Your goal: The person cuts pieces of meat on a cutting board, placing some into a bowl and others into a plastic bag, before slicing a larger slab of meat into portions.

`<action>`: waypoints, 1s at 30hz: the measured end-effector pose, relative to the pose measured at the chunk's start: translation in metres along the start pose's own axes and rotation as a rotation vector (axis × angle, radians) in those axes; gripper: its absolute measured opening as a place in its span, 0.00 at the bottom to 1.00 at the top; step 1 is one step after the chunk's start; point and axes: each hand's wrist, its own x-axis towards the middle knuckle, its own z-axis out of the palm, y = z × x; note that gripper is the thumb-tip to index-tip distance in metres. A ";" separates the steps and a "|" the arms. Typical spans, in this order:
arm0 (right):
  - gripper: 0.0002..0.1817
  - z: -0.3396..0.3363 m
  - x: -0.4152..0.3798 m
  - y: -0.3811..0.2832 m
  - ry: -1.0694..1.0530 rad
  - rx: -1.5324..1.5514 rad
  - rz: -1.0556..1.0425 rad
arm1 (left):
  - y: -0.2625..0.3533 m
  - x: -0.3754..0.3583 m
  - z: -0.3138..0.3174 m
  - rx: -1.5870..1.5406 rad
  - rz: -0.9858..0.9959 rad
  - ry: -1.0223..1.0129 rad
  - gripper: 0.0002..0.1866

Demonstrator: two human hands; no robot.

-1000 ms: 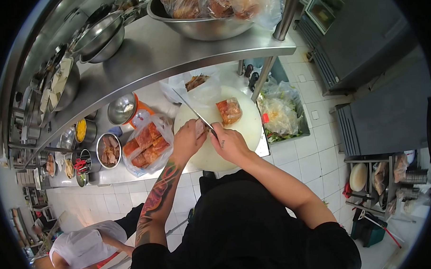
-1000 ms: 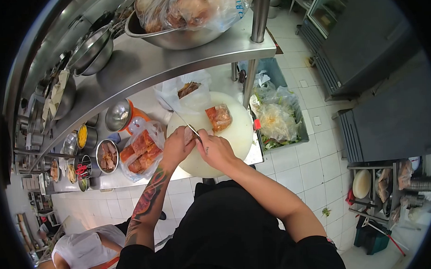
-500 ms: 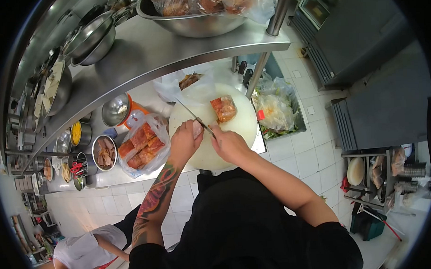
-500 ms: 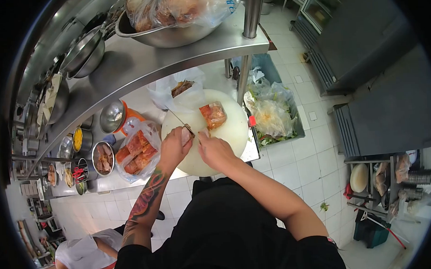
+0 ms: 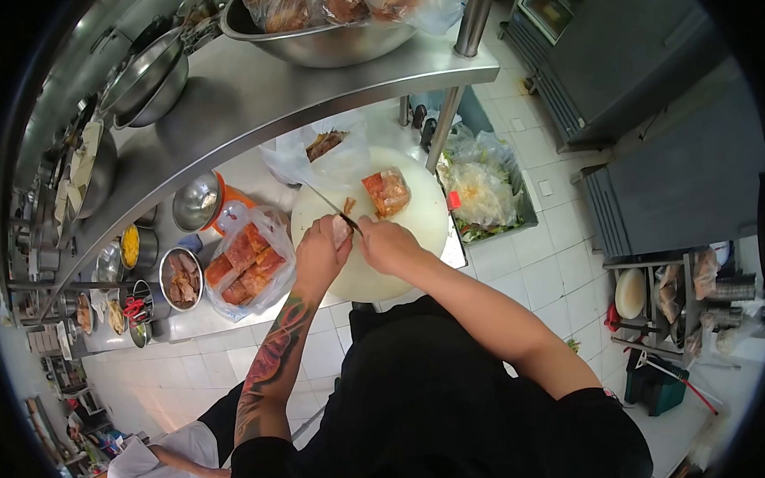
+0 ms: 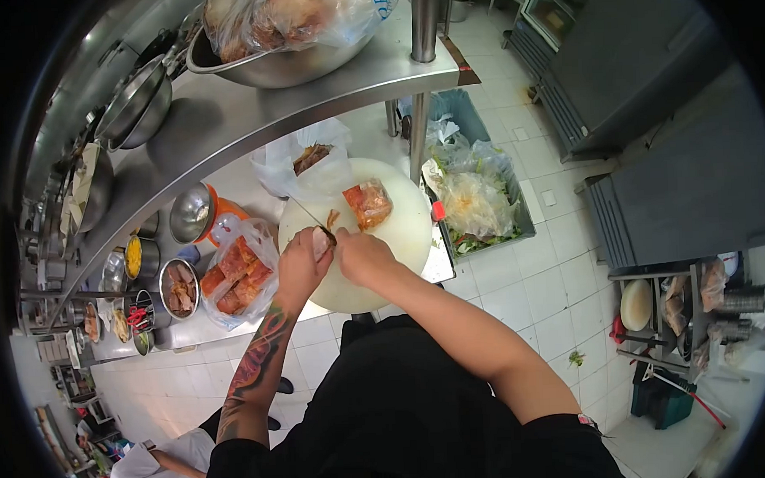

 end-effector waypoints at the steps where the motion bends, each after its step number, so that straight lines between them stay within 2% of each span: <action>1: 0.23 0.000 0.006 -0.003 -0.043 -0.007 0.029 | -0.001 -0.002 0.000 -0.003 0.010 0.011 0.28; 4: 0.17 -0.013 -0.026 0.003 -0.172 -0.007 0.150 | -0.006 -0.001 0.002 -0.035 -0.017 0.026 0.28; 5: 0.17 -0.021 -0.037 0.004 -0.172 -0.010 0.149 | -0.006 -0.002 0.000 -0.037 -0.019 0.029 0.28; 7: 0.16 -0.040 -0.057 0.000 -0.361 0.009 0.264 | -0.005 -0.003 -0.012 -0.104 -0.081 0.030 0.32; 8: 0.16 -0.047 -0.062 -0.002 -0.360 0.006 0.265 | -0.007 -0.003 -0.013 -0.107 -0.080 0.032 0.32; 10: 0.15 -0.053 -0.068 -0.006 -0.407 0.097 0.341 | -0.013 -0.013 -0.018 -0.124 0.096 0.089 0.33; 11: 0.15 -0.051 -0.071 -0.003 -0.418 0.091 0.327 | -0.019 -0.019 -0.017 -0.117 0.081 0.097 0.33; 13: 0.14 -0.046 -0.076 0.003 -0.354 0.107 0.299 | -0.026 -0.030 -0.017 -0.089 0.241 0.018 0.38; 14: 0.14 -0.044 -0.079 0.004 -0.360 0.107 0.289 | -0.030 -0.039 -0.019 -0.082 0.232 0.020 0.38; 17: 0.14 -0.039 -0.088 0.009 -0.319 0.148 0.311 | -0.017 -0.063 -0.040 0.046 0.230 -0.211 0.53; 18: 0.13 -0.036 -0.088 0.011 -0.297 0.147 0.297 | -0.014 -0.068 -0.039 0.046 0.226 -0.210 0.53; 20: 0.13 -0.034 -0.090 0.013 -0.283 0.140 0.273 | -0.003 -0.073 -0.031 -0.145 0.030 0.004 0.56; 21: 0.13 -0.034 -0.089 0.013 -0.276 0.135 0.273 | 0.002 -0.068 -0.025 -0.140 0.018 0.014 0.56; 23: 0.13 -0.032 -0.085 0.013 -0.293 0.124 0.240 | 0.013 -0.050 -0.011 -0.149 -0.197 -0.014 0.57; 24: 0.13 -0.030 -0.084 0.015 -0.286 0.099 0.242 | 0.023 -0.045 -0.004 0.055 -0.243 -0.029 0.55; 26: 0.14 -0.028 -0.082 0.014 -0.298 0.061 0.216 | 0.021 -0.032 0.004 0.122 -0.251 -0.174 0.52; 28: 0.14 -0.030 -0.083 0.012 -0.293 0.046 0.248 | 0.016 -0.036 -0.004 0.057 -0.264 -0.158 0.51; 30: 0.13 -0.024 -0.082 0.021 -0.259 0.010 0.176 | 0.004 -0.046 -0.015 -0.005 -0.264 -0.147 0.50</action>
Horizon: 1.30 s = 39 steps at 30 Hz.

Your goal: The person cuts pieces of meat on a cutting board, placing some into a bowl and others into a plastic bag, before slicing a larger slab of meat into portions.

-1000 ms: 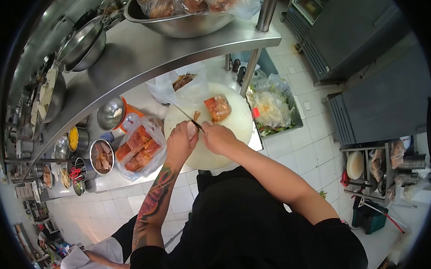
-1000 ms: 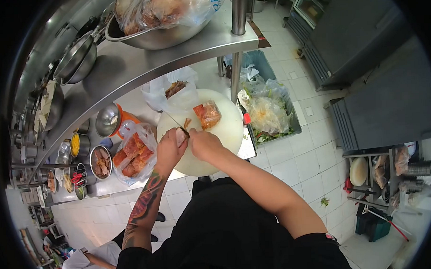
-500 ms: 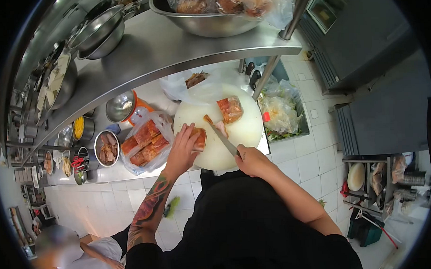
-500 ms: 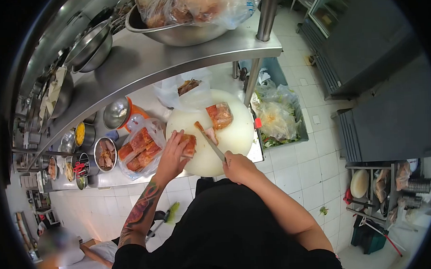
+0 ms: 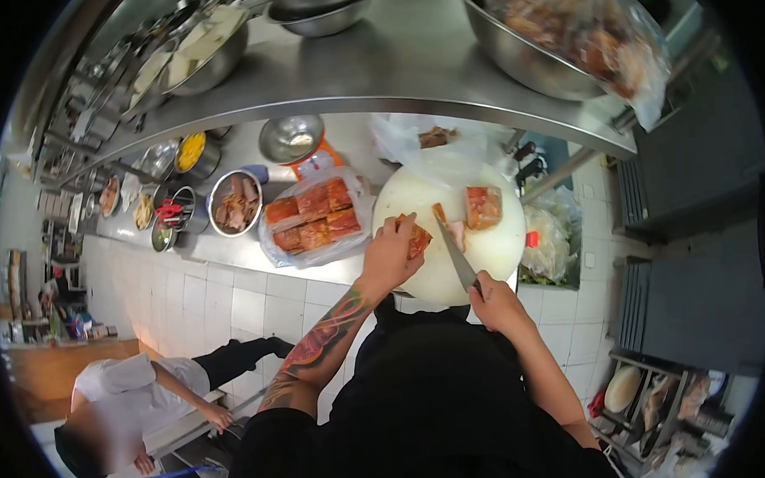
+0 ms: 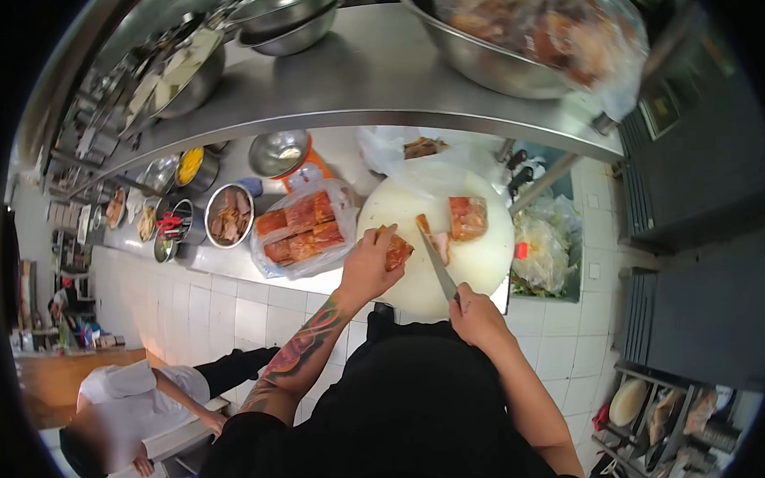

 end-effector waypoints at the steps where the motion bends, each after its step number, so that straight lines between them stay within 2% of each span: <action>1: 0.13 -0.008 -0.005 -0.010 -0.023 0.064 0.049 | -0.013 -0.008 -0.007 -0.171 -0.030 0.058 0.50; 2: 0.13 -0.013 -0.007 -0.016 -0.047 0.131 0.102 | -0.028 -0.018 -0.015 -0.342 -0.056 0.115 0.51; 3: 0.13 -0.013 -0.007 -0.015 -0.055 0.132 0.104 | -0.048 -0.028 -0.017 -0.319 0.006 0.271 0.49; 5: 0.13 -0.010 -0.005 -0.012 -0.053 0.108 0.096 | -0.090 -0.051 -0.034 -0.492 -0.203 0.270 0.50; 6: 0.13 -0.008 -0.004 -0.010 -0.044 0.086 0.096 | -0.133 -0.060 -0.024 -0.427 -0.168 0.346 0.51; 8: 0.13 0.001 -0.002 0.001 -0.018 0.056 0.058 | -0.140 -0.074 -0.075 -0.174 -0.300 0.265 0.50; 11: 0.14 0.003 -0.001 0.000 0.015 0.010 0.029 | -0.178 -0.078 -0.085 -0.016 -0.197 0.187 0.49; 13: 0.14 0.003 -0.002 -0.002 0.017 -0.007 0.036 | -0.191 -0.072 -0.087 0.132 0.025 0.009 0.49; 14: 0.14 0.003 -0.002 -0.002 0.034 -0.031 0.010 | -0.195 -0.068 -0.083 0.130 0.025 0.013 0.49; 17: 0.14 0.007 -0.003 -0.002 0.064 -0.064 -0.026 | -0.193 -0.057 -0.072 0.156 0.124 -0.001 0.48; 20: 0.13 0.011 -0.004 -0.001 0.093 -0.068 -0.028 | -0.201 -0.050 -0.056 0.177 0.180 0.121 0.44; 22: 0.13 0.012 -0.007 -0.001 0.100 -0.062 -0.016 | -0.203 -0.057 -0.046 0.021 0.072 0.301 0.39; 23: 0.13 0.013 -0.007 -0.002 0.104 -0.057 -0.010 | -0.204 -0.058 -0.038 0.022 0.074 0.300 0.39; 25: 0.13 0.015 -0.008 -0.003 0.106 -0.048 -0.003 | -0.201 -0.060 -0.025 -0.112 0.039 0.475 0.34; 31: 0.11 0.018 -0.008 0.005 0.135 -0.054 -0.050 | -0.192 -0.063 -0.016 -0.168 0.017 0.507 0.36; 33: 0.11 0.018 -0.013 0.013 0.177 0.036 -0.157 | -0.183 -0.069 -0.027 -0.089 0.047 0.529 0.36; 34: 0.11 0.014 -0.019 0.014 0.191 0.032 -0.141 | -0.171 -0.070 -0.034 0.000 0.068 0.559 0.36; 36: 0.12 0.008 -0.033 0.012 0.228 0.240 -0.161 | -0.144 -0.069 -0.030 -0.022 0.073 0.596 0.33; 39: 0.11 0.005 -0.045 0.032 0.322 0.336 -0.129 | -0.079 -0.050 -0.004 -0.292 0.187 0.422 0.30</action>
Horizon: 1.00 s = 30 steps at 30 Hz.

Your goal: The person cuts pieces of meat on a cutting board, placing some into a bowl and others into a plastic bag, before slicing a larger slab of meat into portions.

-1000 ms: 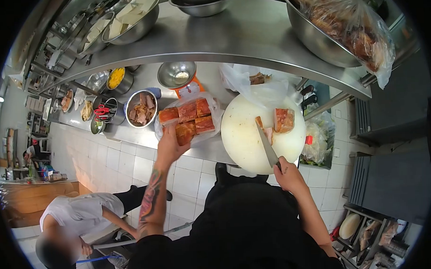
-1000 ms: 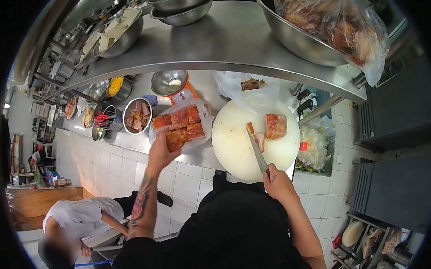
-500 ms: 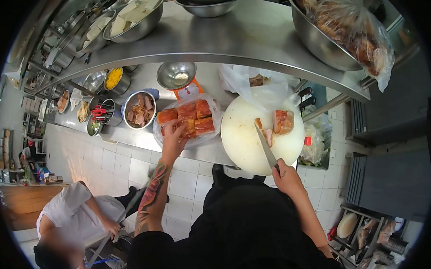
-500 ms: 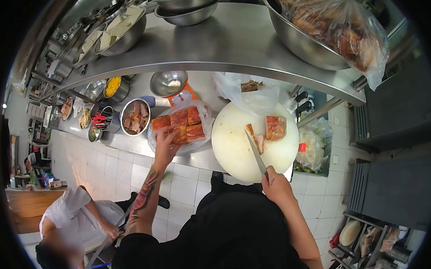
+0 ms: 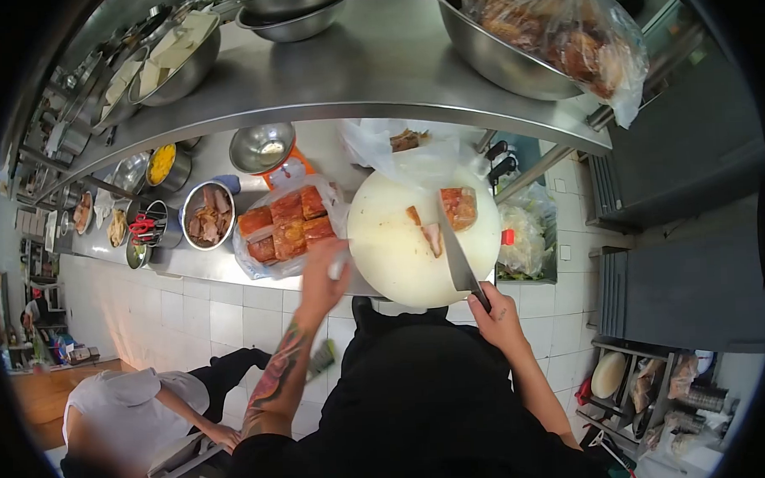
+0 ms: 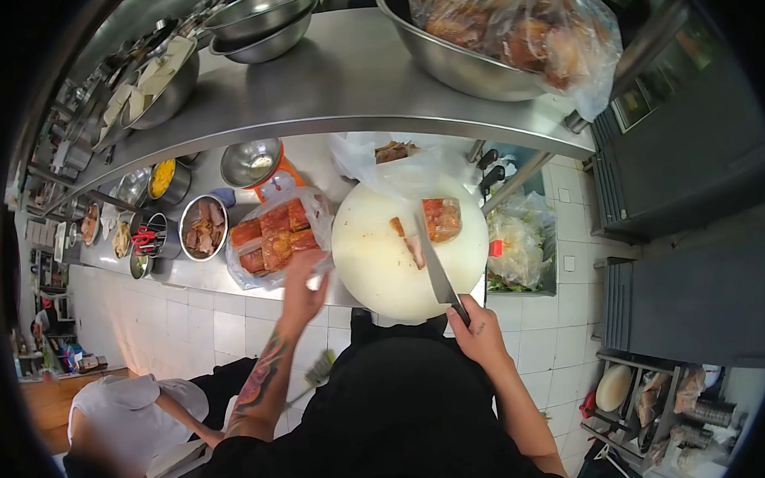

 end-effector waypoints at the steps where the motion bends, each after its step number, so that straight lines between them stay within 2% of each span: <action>1: 0.11 -0.002 -0.003 0.009 0.055 0.046 0.029 | 0.024 0.014 0.019 -0.086 0.035 -0.088 0.30; 3: 0.11 -0.008 -0.007 0.022 0.063 0.112 0.095 | 0.051 0.051 0.054 -0.093 0.112 -0.205 0.29; 5: 0.11 -0.016 -0.011 0.022 0.085 0.170 0.198 | 0.052 0.089 0.087 0.019 0.288 -0.190 0.28; 6: 0.11 -0.018 -0.013 0.025 0.088 0.170 0.197 | 0.045 0.103 0.096 0.019 0.292 -0.189 0.28; 8: 0.11 -0.020 -0.016 0.033 0.097 0.167 0.124 | 0.035 0.124 0.110 0.167 0.284 -0.489 0.21; 9: 0.11 -0.022 -0.017 0.034 0.103 0.171 0.125 | 0.033 0.130 0.112 0.168 0.290 -0.493 0.21; 11: 0.11 -0.022 -0.021 0.035 0.092 0.153 0.091 | 0.026 0.136 0.109 0.252 0.220 -0.603 0.12; 12: 0.11 -0.021 -0.023 0.036 0.101 0.162 0.098 | 0.024 0.135 0.107 0.255 0.229 -0.614 0.12; 14: 0.11 -0.019 -0.028 0.040 0.105 0.197 0.152 | 0.021 0.128 0.101 0.278 0.184 -0.574 0.09; 17: 0.11 -0.018 -0.034 0.047 0.110 0.197 0.166 | 0.014 0.114 0.105 0.298 0.212 -0.524 0.10; 21: 0.11 -0.030 -0.038 0.040 0.100 0.165 0.169 | 0.018 0.106 0.101 0.259 0.183 -0.570 0.11; 23: 0.11 -0.039 -0.038 0.039 0.093 0.057 0.137 | 0.027 0.106 0.099 -0.164 -0.098 -0.539 0.16; 24: 0.11 -0.040 -0.038 0.040 0.094 0.058 0.137 | 0.029 0.106 0.104 -0.164 -0.097 -0.540 0.16; 26: 0.11 -0.042 -0.038 0.042 0.119 0.077 0.133 | 0.038 0.103 0.121 -0.428 -0.173 -0.458 0.18; 27: 0.11 -0.042 -0.038 0.044 0.113 0.074 0.132 | 0.046 0.101 0.127 -0.429 -0.178 -0.454 0.18; 29: 0.11 -0.041 -0.036 0.048 0.113 0.074 0.109 | 0.062 0.099 0.134 -0.181 -0.178 -0.397 0.23; 30: 0.11 -0.042 -0.035 0.047 0.111 0.072 0.106 | 0.064 0.097 0.138 -0.055 -0.113 -0.387 0.23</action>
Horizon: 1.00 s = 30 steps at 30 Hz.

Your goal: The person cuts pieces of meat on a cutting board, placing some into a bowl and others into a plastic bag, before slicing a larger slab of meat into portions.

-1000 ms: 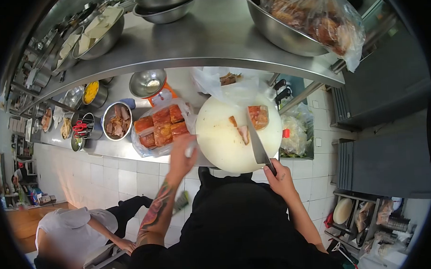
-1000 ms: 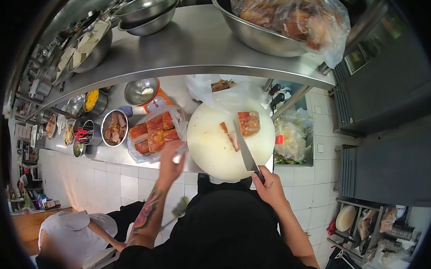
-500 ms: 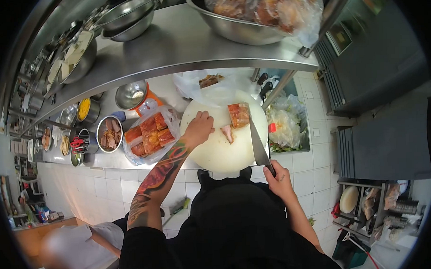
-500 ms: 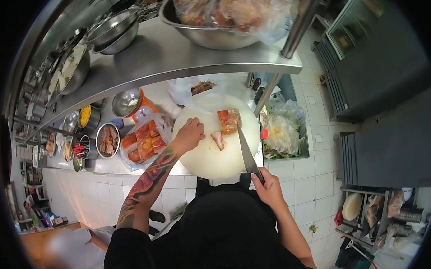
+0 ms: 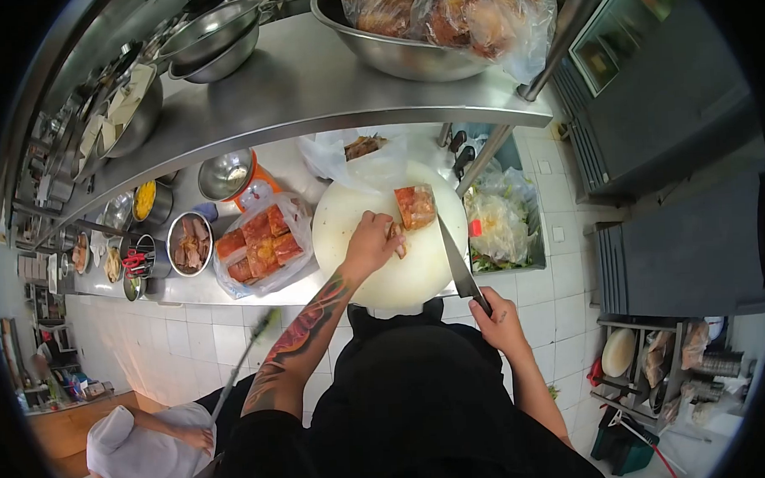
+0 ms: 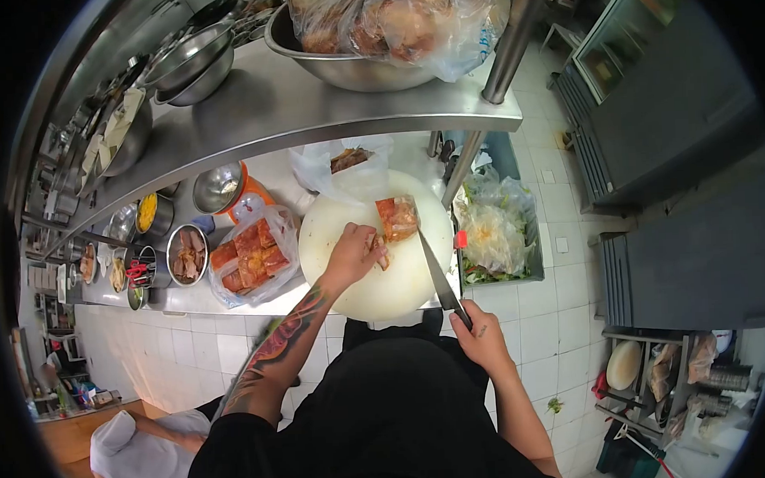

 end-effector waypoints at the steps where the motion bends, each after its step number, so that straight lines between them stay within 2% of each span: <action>1: 0.11 0.001 0.001 -0.002 -0.007 0.003 0.003 | 0.001 -0.001 0.003 -0.001 0.000 0.002 0.23; 7: 0.11 0.007 0.006 -0.009 -0.043 -0.010 -0.028 | 0.013 -0.012 0.014 -0.007 -0.087 0.002 0.21; 13: 0.12 0.010 0.013 -0.012 -0.088 -0.056 -0.041 | 0.019 -0.024 0.028 -0.216 -0.149 0.072 0.21; 16: 0.12 0.013 0.018 -0.016 -0.101 -0.060 -0.053 | 0.023 -0.029 0.031 -0.239 -0.121 0.113 0.19; 18: 0.12 0.015 0.020 -0.019 -0.110 -0.055 -0.053 | 0.025 -0.034 0.036 -0.121 0.006 0.128 0.17; 22: 0.13 0.020 0.023 -0.019 -0.107 -0.009 -0.029 | 0.026 -0.041 0.041 -0.110 0.055 0.138 0.14; 24: 0.13 0.019 0.023 -0.017 -0.108 -0.007 -0.018 | 0.018 -0.039 0.040 -0.320 0.021 0.068 0.11; 25: 0.13 0.018 0.024 -0.017 -0.108 -0.015 -0.014 | 0.015 -0.040 0.039 -0.321 0.023 0.067 0.11; 27: 0.14 0.018 0.023 -0.016 -0.109 -0.022 -0.010 | 0.008 -0.043 0.035 -0.574 -0.121 0.008 0.09; 28: 0.14 0.017 0.022 -0.014 -0.091 -0.028 -0.018 | 0.005 -0.046 0.034 -0.574 -0.122 0.009 0.09; 30: 0.14 0.019 0.023 -0.012 -0.099 -0.026 -0.046 | -0.008 -0.058 0.023 -0.805 -0.186 0.065 0.10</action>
